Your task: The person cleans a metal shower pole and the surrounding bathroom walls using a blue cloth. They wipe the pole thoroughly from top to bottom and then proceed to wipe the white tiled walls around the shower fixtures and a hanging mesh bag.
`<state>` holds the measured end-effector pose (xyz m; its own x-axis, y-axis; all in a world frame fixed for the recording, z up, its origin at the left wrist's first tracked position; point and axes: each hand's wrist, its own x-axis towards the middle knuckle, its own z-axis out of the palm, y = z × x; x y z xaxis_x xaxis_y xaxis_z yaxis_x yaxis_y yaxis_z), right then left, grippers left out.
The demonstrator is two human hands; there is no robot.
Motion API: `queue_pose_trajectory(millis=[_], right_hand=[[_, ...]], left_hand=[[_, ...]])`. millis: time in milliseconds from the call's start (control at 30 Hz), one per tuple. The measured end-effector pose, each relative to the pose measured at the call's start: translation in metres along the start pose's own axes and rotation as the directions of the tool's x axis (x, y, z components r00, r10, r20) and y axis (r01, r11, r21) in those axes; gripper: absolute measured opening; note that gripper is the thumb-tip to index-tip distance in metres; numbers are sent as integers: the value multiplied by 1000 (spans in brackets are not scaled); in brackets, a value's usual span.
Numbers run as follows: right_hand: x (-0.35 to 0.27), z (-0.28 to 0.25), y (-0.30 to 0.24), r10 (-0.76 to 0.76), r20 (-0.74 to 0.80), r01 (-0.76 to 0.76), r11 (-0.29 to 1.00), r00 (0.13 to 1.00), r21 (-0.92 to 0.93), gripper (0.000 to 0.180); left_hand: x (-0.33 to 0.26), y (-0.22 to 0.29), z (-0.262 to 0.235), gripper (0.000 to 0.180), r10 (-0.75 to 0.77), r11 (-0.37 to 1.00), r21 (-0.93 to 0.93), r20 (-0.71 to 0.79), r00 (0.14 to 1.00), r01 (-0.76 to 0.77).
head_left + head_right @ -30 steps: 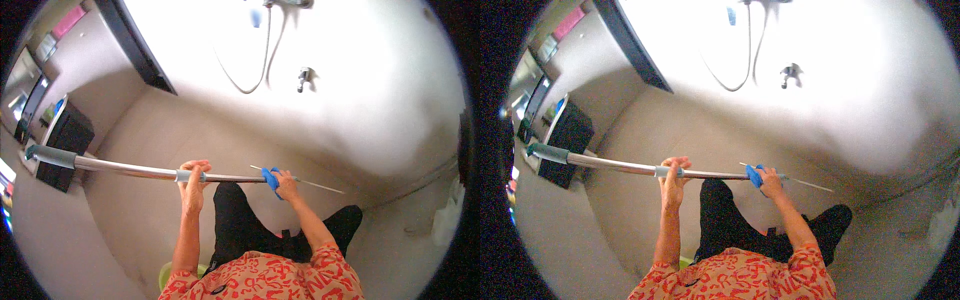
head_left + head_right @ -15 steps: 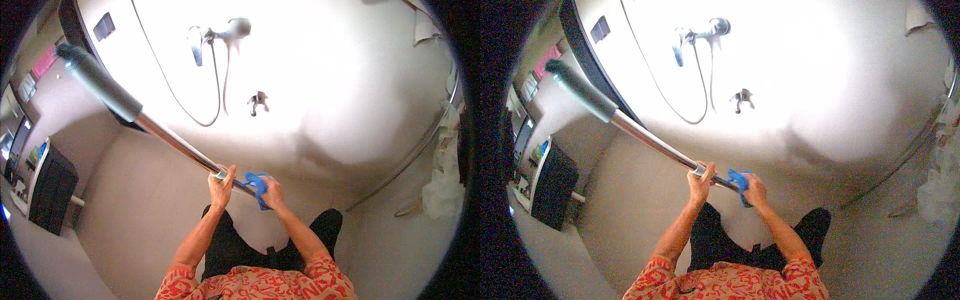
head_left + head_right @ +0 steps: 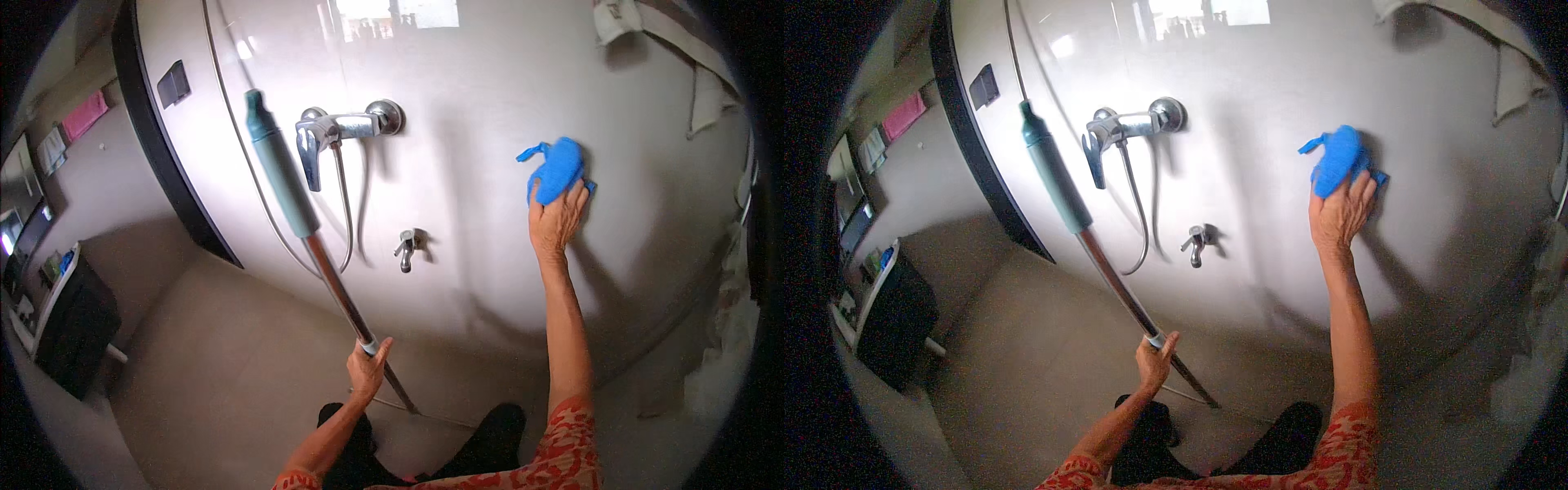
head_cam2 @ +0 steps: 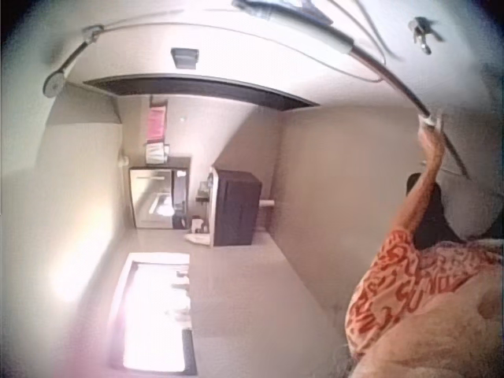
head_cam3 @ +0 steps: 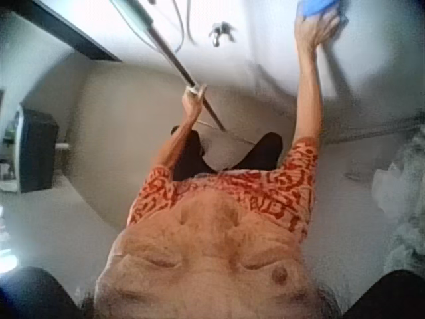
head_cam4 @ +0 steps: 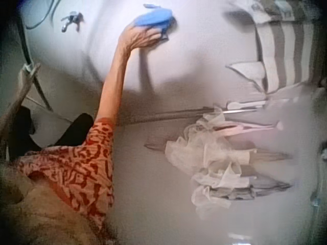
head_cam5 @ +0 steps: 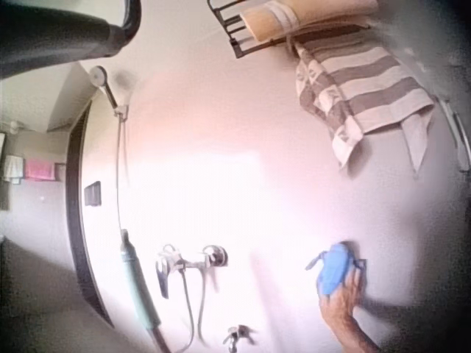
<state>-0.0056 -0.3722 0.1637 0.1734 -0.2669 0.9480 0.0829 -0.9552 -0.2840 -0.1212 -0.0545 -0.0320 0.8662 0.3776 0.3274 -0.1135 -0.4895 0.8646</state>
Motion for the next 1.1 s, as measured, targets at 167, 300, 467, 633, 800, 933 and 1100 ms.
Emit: queue_pose_trajectory(millis=[167,300,467,633,800,933,1100], right_hand=[[-16,69,-16,-338,13,332,916,941,-227,60],[-49,73,-15,-407,262,426,904,875,-20,69],[-60,76,1,-506,371,524,850,779,59,69],[-81,90,20,-605,304,628,778,736,28,30],[-77,106,21,-662,99,658,749,743,77,18],[-48,88,36,-562,44,564,820,826,-101,33],[-43,80,81,-362,-24,334,882,932,-331,63]], left_hand=[[35,5,41,42,54,992,110,51,997,-60],[49,14,70,44,42,981,183,118,992,-64],[81,-4,99,48,-48,970,241,117,992,19],[93,-12,117,51,-85,965,258,132,988,48],[100,-18,124,51,-128,943,318,88,988,94],[103,-15,123,49,-95,932,360,113,989,48],[103,-30,117,48,-1,928,372,75,997,-27]])
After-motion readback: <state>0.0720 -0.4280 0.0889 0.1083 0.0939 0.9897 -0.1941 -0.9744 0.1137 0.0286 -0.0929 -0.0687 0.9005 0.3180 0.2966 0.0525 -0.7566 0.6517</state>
